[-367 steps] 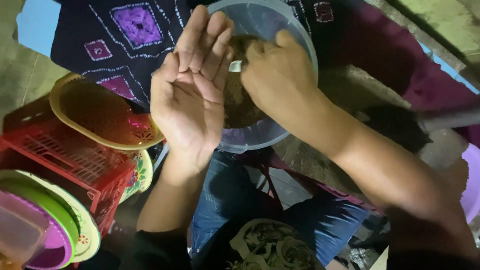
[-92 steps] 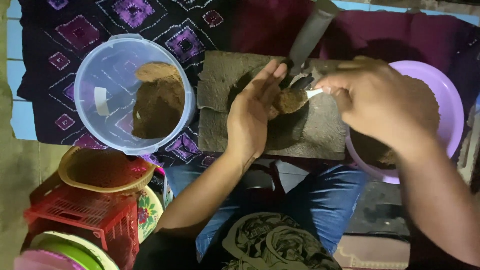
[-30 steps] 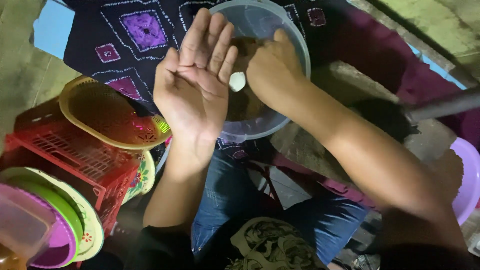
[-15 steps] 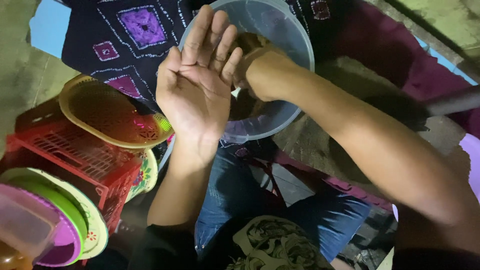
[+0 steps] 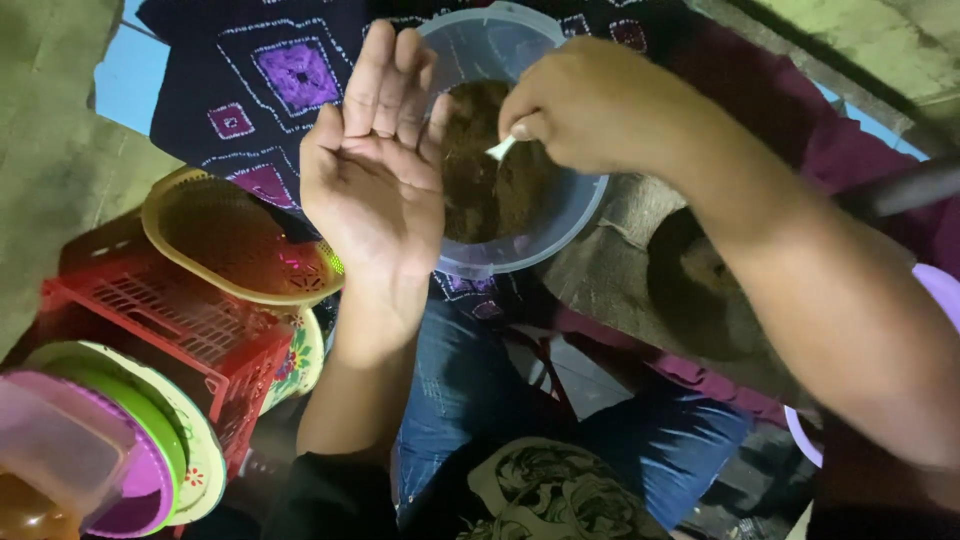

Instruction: Grinding brown powder ingredients using a stone mortar and pestle

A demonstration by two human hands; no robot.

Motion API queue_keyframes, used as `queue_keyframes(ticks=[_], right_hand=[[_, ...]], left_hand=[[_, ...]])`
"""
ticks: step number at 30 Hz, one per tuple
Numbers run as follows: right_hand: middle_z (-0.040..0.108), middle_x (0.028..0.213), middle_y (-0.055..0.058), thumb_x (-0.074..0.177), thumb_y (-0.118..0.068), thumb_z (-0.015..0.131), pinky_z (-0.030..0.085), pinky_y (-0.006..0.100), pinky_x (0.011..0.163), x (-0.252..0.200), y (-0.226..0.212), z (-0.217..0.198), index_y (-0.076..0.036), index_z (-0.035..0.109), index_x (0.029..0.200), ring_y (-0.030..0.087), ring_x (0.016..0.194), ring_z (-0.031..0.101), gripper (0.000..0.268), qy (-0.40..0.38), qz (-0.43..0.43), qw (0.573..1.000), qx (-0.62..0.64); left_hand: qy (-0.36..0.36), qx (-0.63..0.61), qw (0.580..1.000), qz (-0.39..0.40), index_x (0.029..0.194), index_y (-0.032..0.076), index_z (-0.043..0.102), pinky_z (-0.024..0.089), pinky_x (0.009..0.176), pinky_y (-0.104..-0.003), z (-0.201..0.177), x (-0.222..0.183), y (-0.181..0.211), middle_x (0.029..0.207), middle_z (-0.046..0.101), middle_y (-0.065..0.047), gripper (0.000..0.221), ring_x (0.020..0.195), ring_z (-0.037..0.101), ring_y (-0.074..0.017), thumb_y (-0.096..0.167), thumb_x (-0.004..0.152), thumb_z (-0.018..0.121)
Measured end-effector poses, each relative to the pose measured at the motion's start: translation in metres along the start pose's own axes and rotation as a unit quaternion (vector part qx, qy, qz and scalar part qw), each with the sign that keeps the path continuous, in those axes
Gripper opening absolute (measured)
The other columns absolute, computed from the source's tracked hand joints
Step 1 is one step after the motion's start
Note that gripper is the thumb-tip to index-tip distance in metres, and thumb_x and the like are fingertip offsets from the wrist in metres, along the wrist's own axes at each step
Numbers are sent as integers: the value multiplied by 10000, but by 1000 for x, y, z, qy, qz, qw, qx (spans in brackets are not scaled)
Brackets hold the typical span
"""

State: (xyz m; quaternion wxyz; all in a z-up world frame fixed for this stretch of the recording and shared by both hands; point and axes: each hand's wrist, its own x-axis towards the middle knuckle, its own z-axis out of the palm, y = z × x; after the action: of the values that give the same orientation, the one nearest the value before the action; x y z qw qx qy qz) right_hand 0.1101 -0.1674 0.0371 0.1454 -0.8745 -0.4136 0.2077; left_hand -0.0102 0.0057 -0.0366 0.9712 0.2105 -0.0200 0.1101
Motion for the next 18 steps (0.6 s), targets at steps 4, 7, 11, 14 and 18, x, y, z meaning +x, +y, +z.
queue_keyframes(ticks=[4,7,11,14,18], right_hand=[[783,872,99,936,-30,618,507,451,558,-14,-6,-27,-91,814,1069,300,517,638,245,-2,23,999,-28],[773,799,85,958,-42,647,433,446,434,-24,-15,-44,-140,814,1116,274,423,574,251,-4,68,997,-23],[762,813,97,892,-63,655,479,475,519,-34,-12,-48,-132,815,1085,333,499,611,260,26,27,998,-45],[753,820,116,878,-32,648,463,469,501,-42,-10,-43,-93,813,1068,336,481,575,258,54,-3,998,-18],[774,943,130,888,-19,648,478,479,566,-50,-7,-36,-48,809,1023,365,584,627,213,83,-38,996,-2]], left_hand=[[-12,-5,1000,14,1513,-22,576,414,1267,-379,9,1,-3,1485,658,-147,594,1448,568,-225,311,1131,268],[-23,-8,1000,5,1474,11,590,370,1261,-410,17,-1,-12,1462,651,-122,575,1483,496,-252,320,1129,248],[40,-25,997,-53,1487,-47,503,389,1228,-449,23,-6,-32,1465,588,-216,620,1415,531,-319,387,1089,311],[81,-122,982,-121,1527,-62,440,358,1276,-427,38,-5,-36,1568,484,-228,619,1499,447,-312,326,1118,185],[131,-106,972,-164,1551,-63,401,373,1269,-455,42,-8,-48,1630,418,-232,669,1539,400,-331,350,1102,126]])
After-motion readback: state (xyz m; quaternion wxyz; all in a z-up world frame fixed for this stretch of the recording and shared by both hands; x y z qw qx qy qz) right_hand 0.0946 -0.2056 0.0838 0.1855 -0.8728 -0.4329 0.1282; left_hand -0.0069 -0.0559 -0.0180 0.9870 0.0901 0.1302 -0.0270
